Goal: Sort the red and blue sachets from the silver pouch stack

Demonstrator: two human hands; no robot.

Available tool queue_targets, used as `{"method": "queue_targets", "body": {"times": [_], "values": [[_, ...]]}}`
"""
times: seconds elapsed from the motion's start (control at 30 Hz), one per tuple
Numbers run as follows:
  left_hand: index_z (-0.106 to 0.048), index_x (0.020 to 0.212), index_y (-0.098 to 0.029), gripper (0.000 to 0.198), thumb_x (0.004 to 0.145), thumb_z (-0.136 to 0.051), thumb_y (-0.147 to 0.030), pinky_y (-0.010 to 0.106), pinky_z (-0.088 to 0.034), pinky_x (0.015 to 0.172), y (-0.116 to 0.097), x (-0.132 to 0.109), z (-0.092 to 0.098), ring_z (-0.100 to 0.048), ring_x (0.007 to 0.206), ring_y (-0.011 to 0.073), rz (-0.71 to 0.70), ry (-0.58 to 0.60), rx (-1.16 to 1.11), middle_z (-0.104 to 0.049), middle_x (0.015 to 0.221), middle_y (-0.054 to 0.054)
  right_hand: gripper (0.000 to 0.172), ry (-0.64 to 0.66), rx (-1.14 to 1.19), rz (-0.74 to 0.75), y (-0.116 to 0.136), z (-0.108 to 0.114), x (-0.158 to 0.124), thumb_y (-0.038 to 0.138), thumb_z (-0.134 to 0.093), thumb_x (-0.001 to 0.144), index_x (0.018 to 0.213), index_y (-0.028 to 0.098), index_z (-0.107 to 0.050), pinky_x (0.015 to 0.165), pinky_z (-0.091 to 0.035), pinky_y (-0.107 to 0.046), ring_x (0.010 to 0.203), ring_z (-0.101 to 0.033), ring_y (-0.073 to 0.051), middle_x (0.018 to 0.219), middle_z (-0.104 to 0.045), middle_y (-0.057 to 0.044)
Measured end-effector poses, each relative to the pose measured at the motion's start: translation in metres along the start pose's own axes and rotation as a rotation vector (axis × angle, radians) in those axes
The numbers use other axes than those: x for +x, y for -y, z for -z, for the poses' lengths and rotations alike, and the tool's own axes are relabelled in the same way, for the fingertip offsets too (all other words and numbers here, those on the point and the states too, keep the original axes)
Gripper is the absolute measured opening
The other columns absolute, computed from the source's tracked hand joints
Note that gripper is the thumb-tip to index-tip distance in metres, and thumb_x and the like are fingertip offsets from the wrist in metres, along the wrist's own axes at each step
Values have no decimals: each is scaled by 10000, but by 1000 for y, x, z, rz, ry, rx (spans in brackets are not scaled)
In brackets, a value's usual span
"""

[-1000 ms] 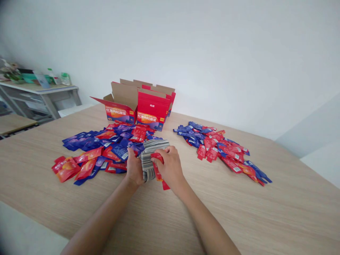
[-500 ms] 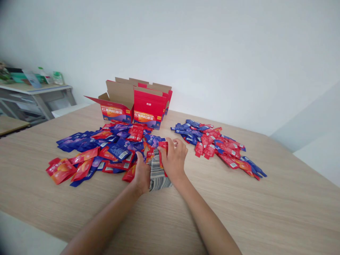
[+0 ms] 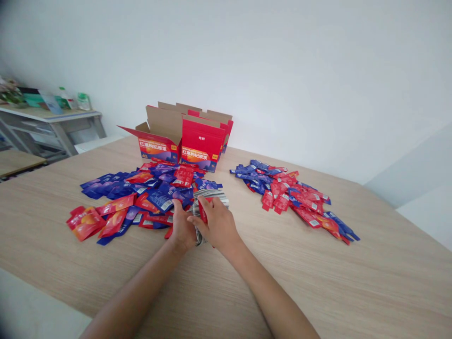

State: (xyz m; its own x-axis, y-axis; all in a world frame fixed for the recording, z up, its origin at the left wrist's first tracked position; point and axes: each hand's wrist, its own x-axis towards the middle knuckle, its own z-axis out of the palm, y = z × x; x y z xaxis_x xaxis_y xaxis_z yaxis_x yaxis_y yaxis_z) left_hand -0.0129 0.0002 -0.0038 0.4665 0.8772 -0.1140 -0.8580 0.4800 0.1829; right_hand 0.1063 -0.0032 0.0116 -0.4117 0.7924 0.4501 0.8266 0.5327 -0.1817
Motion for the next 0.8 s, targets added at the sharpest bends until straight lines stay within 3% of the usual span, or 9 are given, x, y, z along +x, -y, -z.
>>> {"method": "queue_targets", "body": {"times": [0.13,0.3,0.53,0.8], "values": [[-602,1326,-86,990,841,-172,-835,485,-453,1044,2,-1,-3,-639,1159,360,-72,-64,37,-716,1164,191,496,15,-79,-100,16,3,-5,497,-473,984,1360,175,-501,755,-558,-399,918,-639,-285,1086,-615,-163],[-601,1336,-119,957,845,-190,-830,480,-460,1035,8,-3,-2,-626,1188,349,1,-8,70,-717,1173,172,384,10,-5,-158,17,5,-7,346,-393,1026,1348,169,-504,807,-560,-395,960,-650,-273,1095,-616,-165],[-580,1358,-138,944,851,-172,-822,505,-508,954,9,-5,-7,-664,1115,353,89,-98,105,-731,1128,168,384,-16,149,-164,7,7,0,319,-372,1032,1357,163,-502,918,-531,-414,1038,-637,-258,1108,-610,-155],[-456,1474,-174,924,850,-240,-821,542,-397,1080,32,0,-2,-586,1243,349,119,49,43,-640,1330,169,384,-112,258,-244,-28,14,8,378,-349,1028,1330,175,-470,1028,-448,-466,1169,-592,-276,1236,-611,-163]]}}
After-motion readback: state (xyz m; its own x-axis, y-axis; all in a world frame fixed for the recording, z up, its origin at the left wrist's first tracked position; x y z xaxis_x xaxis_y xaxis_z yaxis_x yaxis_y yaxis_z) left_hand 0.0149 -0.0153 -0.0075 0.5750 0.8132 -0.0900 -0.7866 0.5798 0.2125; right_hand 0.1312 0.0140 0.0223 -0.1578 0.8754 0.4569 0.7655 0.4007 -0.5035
